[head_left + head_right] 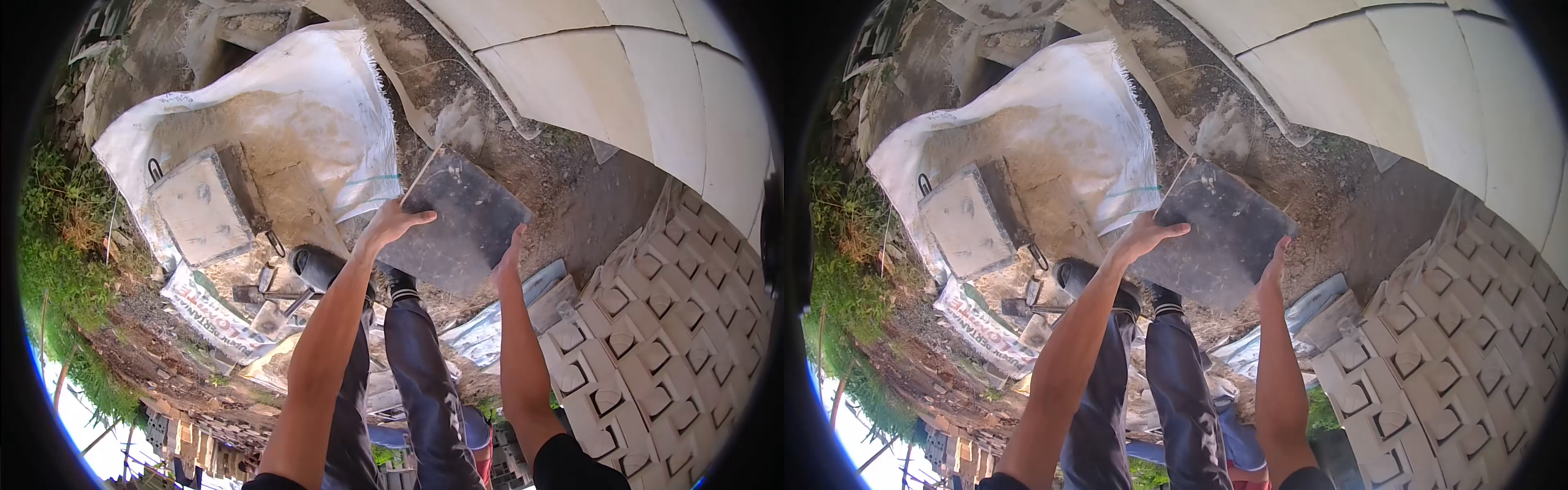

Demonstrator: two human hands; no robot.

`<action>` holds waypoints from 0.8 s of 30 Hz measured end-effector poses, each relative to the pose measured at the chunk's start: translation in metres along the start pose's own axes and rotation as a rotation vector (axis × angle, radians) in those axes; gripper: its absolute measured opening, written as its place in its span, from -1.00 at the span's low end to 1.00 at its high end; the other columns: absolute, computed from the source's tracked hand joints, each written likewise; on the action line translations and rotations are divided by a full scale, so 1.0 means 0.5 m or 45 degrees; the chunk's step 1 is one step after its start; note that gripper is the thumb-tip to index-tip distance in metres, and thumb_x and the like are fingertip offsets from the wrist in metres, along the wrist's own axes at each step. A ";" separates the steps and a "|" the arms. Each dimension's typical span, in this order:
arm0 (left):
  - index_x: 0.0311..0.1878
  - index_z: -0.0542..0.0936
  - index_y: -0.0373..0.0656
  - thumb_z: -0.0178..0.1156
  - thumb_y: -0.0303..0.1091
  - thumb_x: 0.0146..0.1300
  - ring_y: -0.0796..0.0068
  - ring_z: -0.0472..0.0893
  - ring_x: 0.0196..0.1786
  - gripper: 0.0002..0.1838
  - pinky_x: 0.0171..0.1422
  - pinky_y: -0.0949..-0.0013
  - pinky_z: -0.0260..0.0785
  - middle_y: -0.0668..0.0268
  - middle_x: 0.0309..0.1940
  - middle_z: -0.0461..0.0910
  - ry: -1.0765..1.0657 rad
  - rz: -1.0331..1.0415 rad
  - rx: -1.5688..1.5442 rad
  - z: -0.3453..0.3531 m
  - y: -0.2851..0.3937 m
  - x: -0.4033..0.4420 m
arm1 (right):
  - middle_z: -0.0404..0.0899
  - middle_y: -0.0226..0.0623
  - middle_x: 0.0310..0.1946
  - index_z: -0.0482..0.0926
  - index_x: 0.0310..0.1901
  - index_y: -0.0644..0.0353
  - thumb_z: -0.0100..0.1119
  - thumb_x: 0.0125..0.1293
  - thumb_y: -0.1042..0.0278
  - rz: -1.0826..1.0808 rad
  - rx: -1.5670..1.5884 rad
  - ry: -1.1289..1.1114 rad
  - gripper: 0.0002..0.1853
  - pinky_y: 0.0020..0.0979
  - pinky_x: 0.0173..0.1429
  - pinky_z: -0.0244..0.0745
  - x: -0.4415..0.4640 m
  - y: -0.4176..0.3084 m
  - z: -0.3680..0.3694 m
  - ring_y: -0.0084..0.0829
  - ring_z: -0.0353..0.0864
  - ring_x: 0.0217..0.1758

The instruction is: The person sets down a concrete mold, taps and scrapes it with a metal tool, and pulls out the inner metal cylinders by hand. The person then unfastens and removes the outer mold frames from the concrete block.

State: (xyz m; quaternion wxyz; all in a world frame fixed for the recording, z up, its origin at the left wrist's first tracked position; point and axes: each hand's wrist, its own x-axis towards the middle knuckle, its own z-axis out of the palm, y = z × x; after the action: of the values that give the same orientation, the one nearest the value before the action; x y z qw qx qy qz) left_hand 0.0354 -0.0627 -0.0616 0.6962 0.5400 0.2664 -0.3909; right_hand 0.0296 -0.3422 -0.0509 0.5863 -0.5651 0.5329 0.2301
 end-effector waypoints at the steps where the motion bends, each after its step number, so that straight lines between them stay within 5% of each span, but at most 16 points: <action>1: 0.37 0.27 -0.39 0.53 0.07 -0.07 0.15 0.42 0.30 0.05 0.37 0.24 0.22 -0.02 0.26 0.43 0.008 -0.001 -0.011 -0.007 -0.003 -0.006 | 0.17 -0.15 0.44 0.05 0.48 0.18 -0.29 0.23 -0.62 0.019 0.042 -0.049 0.06 -0.13 0.54 -0.04 -0.019 -0.001 0.013 -0.19 0.09 0.52; 4: 0.37 0.28 -0.37 0.54 0.06 -0.09 0.16 0.42 0.30 0.05 0.36 0.24 0.22 -0.04 0.26 0.42 0.138 0.139 0.047 -0.048 0.015 -0.013 | 0.21 -0.13 0.42 0.06 0.48 0.19 -0.23 0.24 -0.60 -0.084 0.108 -0.186 0.05 -0.11 0.53 0.02 -0.025 0.001 0.061 -0.17 0.14 0.49; 6: 0.38 0.27 -0.33 0.54 0.08 -0.10 0.18 0.44 0.29 0.07 0.34 0.23 0.26 -0.05 0.27 0.42 0.280 0.318 0.312 -0.099 0.029 -0.022 | 0.36 -0.25 0.32 0.19 0.43 0.10 -0.09 0.26 -0.51 -0.062 0.093 -0.073 -0.07 -0.11 0.45 0.20 -0.028 0.018 0.096 -0.21 0.36 0.35; 11: 0.27 0.44 -0.29 0.50 0.18 -0.10 0.20 0.57 0.14 -0.04 0.23 0.24 0.39 0.04 0.11 0.57 0.336 -0.064 0.388 -0.260 0.147 -0.084 | 0.14 -0.18 0.45 0.11 0.46 0.20 -0.05 0.23 -0.52 -0.055 -0.038 -0.223 0.01 -0.12 0.50 0.07 -0.111 -0.033 0.323 -0.16 0.17 0.47; 13: 0.25 0.45 -0.30 0.47 0.21 -0.06 0.21 0.58 0.12 -0.06 0.20 0.24 0.41 0.04 0.08 0.59 0.446 0.085 0.327 -0.323 0.127 -0.087 | 0.18 -0.01 0.42 0.12 0.43 0.32 -0.04 0.27 -0.47 -0.006 -0.306 -0.117 0.00 -0.17 0.48 0.10 -0.087 -0.046 0.392 -0.13 0.21 0.45; 14: 0.23 0.47 -0.31 0.44 0.23 -0.01 0.22 0.60 0.09 -0.09 0.17 0.24 0.42 0.05 0.05 0.61 0.558 0.234 0.261 -0.342 0.118 -0.085 | 0.18 -0.01 0.42 0.12 0.43 0.32 -0.04 0.27 -0.47 -0.007 -0.298 -0.113 0.00 -0.17 0.48 0.10 -0.096 -0.045 0.394 -0.13 0.21 0.45; 20: 0.23 0.46 -0.35 0.15 0.38 0.18 0.13 0.55 0.15 -0.10 0.23 0.16 0.38 -0.05 0.09 0.55 0.701 0.143 0.521 -0.233 0.118 -0.133 | 0.34 0.19 0.27 0.31 0.30 0.43 -0.09 0.34 -0.38 -0.634 -0.790 0.141 -0.11 -0.09 0.42 0.17 -0.095 -0.019 0.326 0.08 0.31 0.35; 22: 0.32 0.33 -0.38 0.01 0.36 0.30 0.08 0.43 0.29 -0.10 0.37 0.17 0.23 -0.08 0.20 0.45 0.305 0.125 0.377 -0.166 0.071 -0.096 | 0.38 0.20 0.23 0.38 0.25 0.41 -0.10 0.36 -0.35 -0.704 -0.865 0.298 -0.16 -0.07 0.40 0.17 -0.044 0.009 0.216 0.09 0.32 0.33; 24: 0.31 0.37 -0.35 -0.02 0.33 0.32 -0.07 0.35 0.36 -0.14 0.38 0.09 0.23 -0.16 0.34 0.28 0.315 0.216 0.348 -0.077 -0.003 -0.042 | 0.40 0.19 0.20 0.41 0.22 0.40 -0.10 0.37 -0.33 -0.734 -0.935 0.405 -0.19 -0.06 0.39 0.19 -0.002 -0.012 0.135 0.08 0.35 0.31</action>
State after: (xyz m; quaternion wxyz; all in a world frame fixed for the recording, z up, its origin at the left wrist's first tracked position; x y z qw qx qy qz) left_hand 0.0245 -0.0206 -0.0566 0.6089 0.6938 0.2479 -0.2940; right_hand 0.0591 -0.2822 -0.0615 0.2995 -0.8870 0.3215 0.1421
